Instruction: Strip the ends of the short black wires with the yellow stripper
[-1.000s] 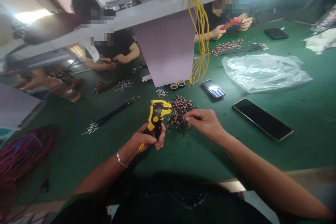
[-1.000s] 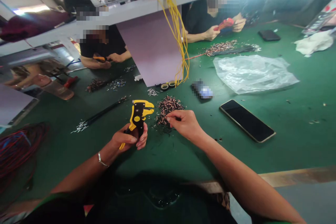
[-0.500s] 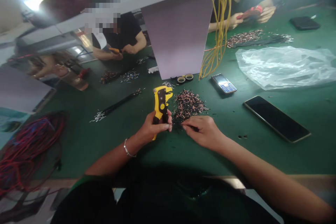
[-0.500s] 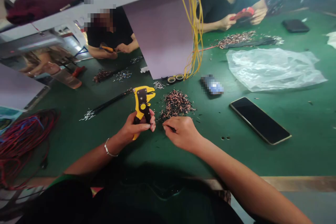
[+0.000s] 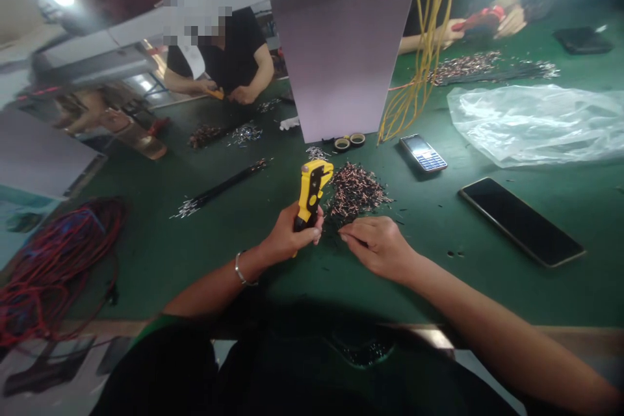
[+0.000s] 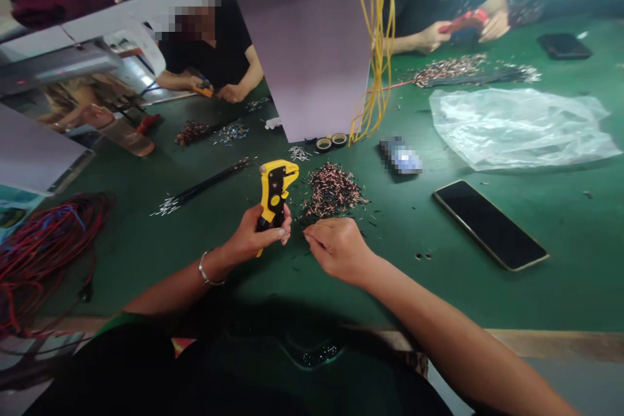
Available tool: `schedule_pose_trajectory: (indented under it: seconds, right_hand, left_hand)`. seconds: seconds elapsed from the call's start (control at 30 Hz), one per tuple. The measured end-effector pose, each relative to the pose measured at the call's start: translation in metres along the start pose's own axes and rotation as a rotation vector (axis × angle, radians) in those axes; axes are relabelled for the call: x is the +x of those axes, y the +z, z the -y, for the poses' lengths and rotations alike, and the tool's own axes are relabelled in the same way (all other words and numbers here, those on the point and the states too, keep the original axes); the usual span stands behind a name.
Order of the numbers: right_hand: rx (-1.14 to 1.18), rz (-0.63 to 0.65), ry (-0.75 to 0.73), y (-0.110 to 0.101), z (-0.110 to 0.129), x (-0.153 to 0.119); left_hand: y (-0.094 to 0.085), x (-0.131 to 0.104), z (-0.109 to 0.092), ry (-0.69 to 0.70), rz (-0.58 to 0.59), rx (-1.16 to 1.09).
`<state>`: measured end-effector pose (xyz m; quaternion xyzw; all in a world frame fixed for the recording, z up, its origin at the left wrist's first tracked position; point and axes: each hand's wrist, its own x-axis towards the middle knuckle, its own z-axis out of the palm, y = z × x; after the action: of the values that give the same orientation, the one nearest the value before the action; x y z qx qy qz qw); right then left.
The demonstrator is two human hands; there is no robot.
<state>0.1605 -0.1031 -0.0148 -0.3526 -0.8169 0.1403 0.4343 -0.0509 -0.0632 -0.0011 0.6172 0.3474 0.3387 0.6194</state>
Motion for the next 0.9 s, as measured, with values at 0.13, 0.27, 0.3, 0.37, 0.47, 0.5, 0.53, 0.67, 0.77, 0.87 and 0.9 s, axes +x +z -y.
schedule_pose_trajectory:
  seconds: [0.13,0.27,0.3,0.37,0.47,0.5,0.53,0.67,0.77,0.87,0.9]
  right_hand:
    - [-0.015,0.028,-0.003,0.001,-0.001,-0.002]
    - [-0.007,-0.021,0.073,-0.01,-0.005,-0.001]
    - [-0.025,-0.061,0.13,-0.013,-0.006,0.001]
    - [-0.056,-0.142,0.245,-0.019,-0.009,0.003]
    - [-0.033,-0.181,0.33,-0.021,-0.01,0.007]
    - [-0.02,-0.187,0.342,-0.02,-0.009,0.008]
    - [-0.011,-0.195,0.353,-0.02,-0.008,0.008]
    - [-0.005,-0.236,0.412,-0.019,-0.003,0.009]
    - [0.002,-0.227,0.443,-0.022,-0.002,0.011]
    - [0.016,-0.246,0.459,-0.024,-0.001,0.013]
    - [0.017,-0.262,0.467,-0.025,-0.001,0.013]
  left_hand:
    - [-0.002,0.0,0.001,0.003,-0.008,0.098]
    - [-0.012,0.002,0.002,0.013,-0.054,0.124]
    - [-0.014,0.003,0.002,0.015,-0.068,0.096]
    - [-0.018,0.005,-0.002,0.015,-0.068,0.022]
    - [-0.018,0.007,-0.008,0.004,0.034,-0.081]
    - [-0.018,0.007,-0.009,-0.012,0.083,-0.116]
    - [-0.017,0.007,-0.009,-0.029,0.13,-0.158]
    - [-0.017,0.006,-0.003,-0.083,0.266,-0.335]
    - [-0.018,0.005,0.001,-0.111,0.342,-0.418]
    - [-0.019,0.005,0.002,-0.111,0.378,-0.446]
    - [-0.019,0.005,0.002,-0.107,0.383,-0.446]
